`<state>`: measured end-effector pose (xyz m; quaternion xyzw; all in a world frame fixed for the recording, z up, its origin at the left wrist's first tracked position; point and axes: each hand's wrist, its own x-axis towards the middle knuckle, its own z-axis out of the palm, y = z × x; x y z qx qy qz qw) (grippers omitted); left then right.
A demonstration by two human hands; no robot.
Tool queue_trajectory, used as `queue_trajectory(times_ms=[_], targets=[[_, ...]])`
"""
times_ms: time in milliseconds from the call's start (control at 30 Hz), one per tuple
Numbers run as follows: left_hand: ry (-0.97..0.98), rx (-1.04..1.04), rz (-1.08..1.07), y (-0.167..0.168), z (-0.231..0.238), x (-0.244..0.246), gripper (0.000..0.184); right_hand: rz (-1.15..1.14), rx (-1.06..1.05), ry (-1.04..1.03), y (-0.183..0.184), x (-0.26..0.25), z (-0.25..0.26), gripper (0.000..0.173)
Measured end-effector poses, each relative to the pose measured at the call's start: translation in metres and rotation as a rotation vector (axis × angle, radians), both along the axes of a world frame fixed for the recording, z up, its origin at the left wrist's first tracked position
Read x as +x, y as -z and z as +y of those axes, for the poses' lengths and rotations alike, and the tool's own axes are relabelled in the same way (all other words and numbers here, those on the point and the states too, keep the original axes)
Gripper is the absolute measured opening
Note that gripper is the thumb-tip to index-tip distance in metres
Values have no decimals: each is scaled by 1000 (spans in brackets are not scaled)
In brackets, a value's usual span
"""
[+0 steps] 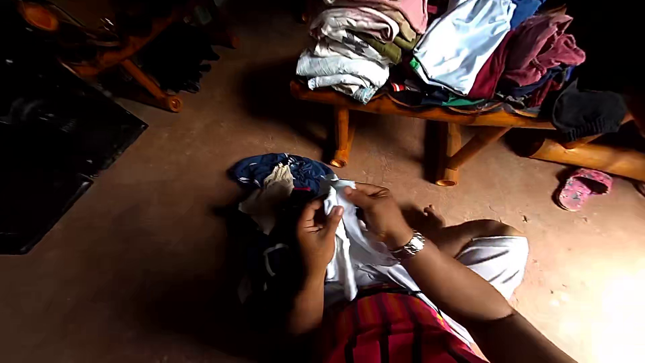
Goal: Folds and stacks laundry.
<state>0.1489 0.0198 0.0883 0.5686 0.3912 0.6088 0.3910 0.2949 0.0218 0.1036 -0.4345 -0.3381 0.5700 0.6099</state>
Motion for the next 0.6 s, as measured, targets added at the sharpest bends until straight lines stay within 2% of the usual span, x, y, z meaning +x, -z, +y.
queue_trajectory(times_ms=[67, 133, 233, 300, 433, 533, 600], targets=[[-42, 91, 135, 20, -4, 15, 27, -106, 10, 16, 7, -5, -3, 20], [-36, 140, 226, 28, -9, 14, 25, -226, 63, -13, 11, 0, -9, 22], [-3, 170, 201, 29, -11, 10, 19, -346, 163, -97, 15, 8, -17, 44], [-20, 181, 127, 26, -12, 10, 20, -314, 204, -65, 19, 6, -21, 43], [-39, 213, 119, 16, -18, 16, 24, -273, 282, 33, 19, 2, -30, 41], [25, 209, 135, 11, -23, 16, 29, -258, 320, 95, 18, 2, -33, 42], [135, 192, 166, 10, -26, 14, 34, -246, 320, 127, 18, 3, -36, 40]])
